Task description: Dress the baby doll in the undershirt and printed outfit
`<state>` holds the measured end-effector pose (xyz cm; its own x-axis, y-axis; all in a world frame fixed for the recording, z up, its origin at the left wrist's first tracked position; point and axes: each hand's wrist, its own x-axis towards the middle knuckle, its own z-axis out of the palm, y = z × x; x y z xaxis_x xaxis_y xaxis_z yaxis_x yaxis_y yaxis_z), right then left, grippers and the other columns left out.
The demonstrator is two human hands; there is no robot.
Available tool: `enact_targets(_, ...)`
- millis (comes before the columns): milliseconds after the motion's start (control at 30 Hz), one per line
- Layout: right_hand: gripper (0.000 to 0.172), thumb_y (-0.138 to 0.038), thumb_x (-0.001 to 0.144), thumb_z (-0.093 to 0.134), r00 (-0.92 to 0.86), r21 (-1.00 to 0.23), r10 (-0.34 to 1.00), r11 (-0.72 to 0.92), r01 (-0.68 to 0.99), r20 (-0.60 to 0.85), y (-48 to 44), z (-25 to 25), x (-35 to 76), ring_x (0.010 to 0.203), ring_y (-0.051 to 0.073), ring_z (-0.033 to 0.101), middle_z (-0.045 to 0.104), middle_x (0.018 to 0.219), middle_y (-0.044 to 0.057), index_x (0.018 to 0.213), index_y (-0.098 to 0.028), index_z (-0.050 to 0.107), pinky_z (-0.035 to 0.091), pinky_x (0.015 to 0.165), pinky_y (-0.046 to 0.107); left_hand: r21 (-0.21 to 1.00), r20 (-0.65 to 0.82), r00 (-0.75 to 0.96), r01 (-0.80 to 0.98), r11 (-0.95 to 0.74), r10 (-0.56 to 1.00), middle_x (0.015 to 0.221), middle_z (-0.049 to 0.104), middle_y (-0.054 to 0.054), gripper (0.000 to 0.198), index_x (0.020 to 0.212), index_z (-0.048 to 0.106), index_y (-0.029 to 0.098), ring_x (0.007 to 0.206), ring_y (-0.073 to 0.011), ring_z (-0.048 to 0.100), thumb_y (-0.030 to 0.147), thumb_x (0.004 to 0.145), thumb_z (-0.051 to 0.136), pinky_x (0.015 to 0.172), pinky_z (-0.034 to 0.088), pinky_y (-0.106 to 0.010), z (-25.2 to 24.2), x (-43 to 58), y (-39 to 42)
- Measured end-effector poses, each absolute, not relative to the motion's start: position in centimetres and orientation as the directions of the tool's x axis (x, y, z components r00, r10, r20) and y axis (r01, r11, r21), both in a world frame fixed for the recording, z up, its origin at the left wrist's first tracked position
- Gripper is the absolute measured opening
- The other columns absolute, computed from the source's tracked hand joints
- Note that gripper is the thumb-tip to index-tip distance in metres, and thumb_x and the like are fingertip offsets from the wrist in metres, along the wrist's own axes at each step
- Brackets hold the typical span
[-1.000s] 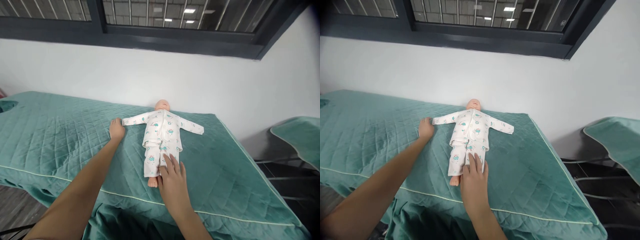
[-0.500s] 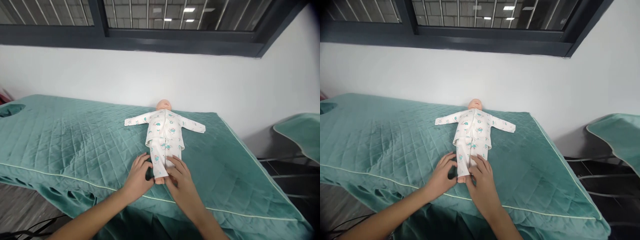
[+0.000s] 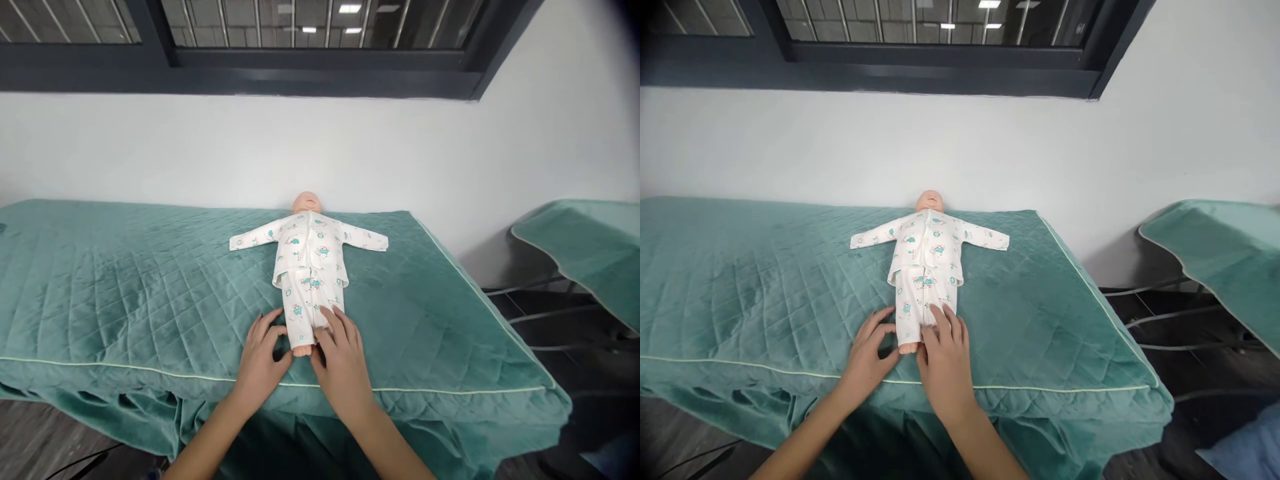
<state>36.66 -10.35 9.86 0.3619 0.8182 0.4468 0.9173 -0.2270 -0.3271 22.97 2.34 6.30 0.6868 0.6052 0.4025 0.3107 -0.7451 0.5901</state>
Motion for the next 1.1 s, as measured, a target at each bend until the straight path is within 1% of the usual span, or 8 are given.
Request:
enact_targets(100, 0.015, -0.011, 0.091, 0.057, 0.372, -0.359, 0.815, -0.218, 0.908, 0.445, -10.0, 9.7, 36.3, 0.144, 0.034, 0.035, 0.053, 0.146, 0.008, 0.099, -0.021, 0.065, 0.043, 0.111, 0.059, 0.599, 0.402, 0.696, 0.293, -0.746, 0.596, 0.143, 0.056, -0.006, 0.018, 0.103, 0.064, 0.026, 0.138, -0.0261, 0.05, 0.017, 0.087, 0.063, 0.121, 0.032, -0.059, 6.3, 22.7, 2.1)
enact_targets(167, 0.015, -0.011, 0.091, 0.056, 0.386, -0.384, 0.814, -0.22, 0.897, 0.434, -9.9, 9.9, 36.1, 0.145, 0.035, 0.033, 0.053, 0.145, 0.008, 0.098, -0.021, 0.066, 0.043, 0.111, 0.06, 0.63, 0.388, 0.695, 0.28, -0.725, 0.605, 0.143, 0.056, -0.006, 0.02, 0.105, 0.065, 0.026, 0.137, -0.0255, 0.05, 0.017, 0.088, 0.061, 0.121, 0.032, -0.059, 6.2, 22.5, 2.1)
enact_targets(333, 0.019, -0.008, 0.091, 0.055, 0.39, -0.426, 0.815, -0.198, 0.883, 0.428, -9.8, 10.2, 36.0, 0.146, 0.036, 0.032, 0.059, 0.137, 0.009, 0.098, -0.022, 0.067, 0.045, 0.11, 0.061, 0.766, 0.322, 0.659, 0.241, -0.597, 0.679, 0.143, 0.057, -0.009, 0.018, 0.108, 0.067, 0.026, 0.134, -0.0263, 0.054, 0.024, 0.093, 0.057, 0.112, 0.046, -0.053, 5.8, 21.9, 2.4)
enact_targets(467, 0.022, -0.009, 0.092, 0.055, 0.379, -0.438, 0.814, -0.174, 0.882, 0.441, -9.9, 10.2, 36.2, 0.146, 0.036, 0.032, 0.059, 0.135, 0.008, 0.101, -0.023, 0.068, 0.044, 0.11, 0.063, 0.813, 0.306, 0.656, 0.196, -0.548, 0.69, 0.138, 0.061, -0.009, 0.018, 0.109, 0.069, 0.028, 0.131, -0.026, 0.056, 0.032, 0.095, 0.058, 0.111, 0.046, -0.052, 5.6, 21.7, 2.5)
enact_targets(633, 0.022, -0.013, 0.096, 0.052, 0.36, -0.521, 0.814, -0.084, 0.85, 0.455, -10.3, 10.9, 36.6, 0.14, 0.031, 0.042, 0.063, 0.127, 0.007, 0.105, -0.026, 0.069, 0.043, 0.111, 0.057, 0.828, 0.308, 0.629, 0.191, -0.526, 0.713, 0.127, 0.068, -0.006, 0.021, 0.111, 0.069, 0.029, 0.121, -0.0253, 0.062, 0.033, 0.092, 0.063, 0.107, 0.049, -0.05, 5.2, 22.0, 2.5)
enact_targets(800, 0.02, -0.015, 0.097, 0.054, 0.366, -0.614, 0.806, -0.004, 0.789, 0.465, -10.2, 11.3, 36.9, 0.126, 0.024, 0.055, 0.066, 0.115, 0.004, 0.095, -0.027, 0.07, 0.043, 0.109, 0.053, 0.879, 0.271, 0.618, 0.152, -0.451, 0.738, 0.12, 0.07, -0.007, 0.027, 0.116, 0.067, 0.027, 0.116, -0.0246, 0.063, 0.039, 0.092, 0.063, 0.103, 0.05, -0.046, 5.3, 21.8, 2.5)
enact_targets(933, 0.019, -0.014, 0.096, 0.055, 0.35, -0.629, 0.819, 0.016, 0.777, 0.454, -9.7, 11.2, 37.0, 0.119, 0.022, 0.059, 0.067, 0.113, 0.003, 0.088, -0.026, 0.068, 0.039, 0.111, 0.052, 0.844, 0.262, 0.674, 0.186, -0.502, 0.691, 0.104, 0.073, -0.005, 0.025, 0.112, 0.069, 0.026, 0.103, -0.0241, 0.066, 0.04, 0.093, 0.062, 0.097, 0.049, -0.045, 6.0, 21.7, 2.4)
enact_targets(1100, 0.019, -0.012, 0.096, 0.05, 0.341, -0.564, 0.825, -0.033, 0.825, 0.451, -9.6, 11.1, 36.7, 0.124, 0.024, 0.057, 0.066, 0.119, 0.006, 0.094, -0.025, 0.065, 0.036, 0.113, 0.056, 0.768, 0.328, 0.688, 0.205, -0.607, 0.647, 0.102, 0.075, -0.004, 0.016, 0.102, 0.069, 0.025, 0.1, -0.0235, 0.067, 0.037, 0.094, 0.061, 0.096, 0.046, -0.044, 6.5, 22.2, 2.1)
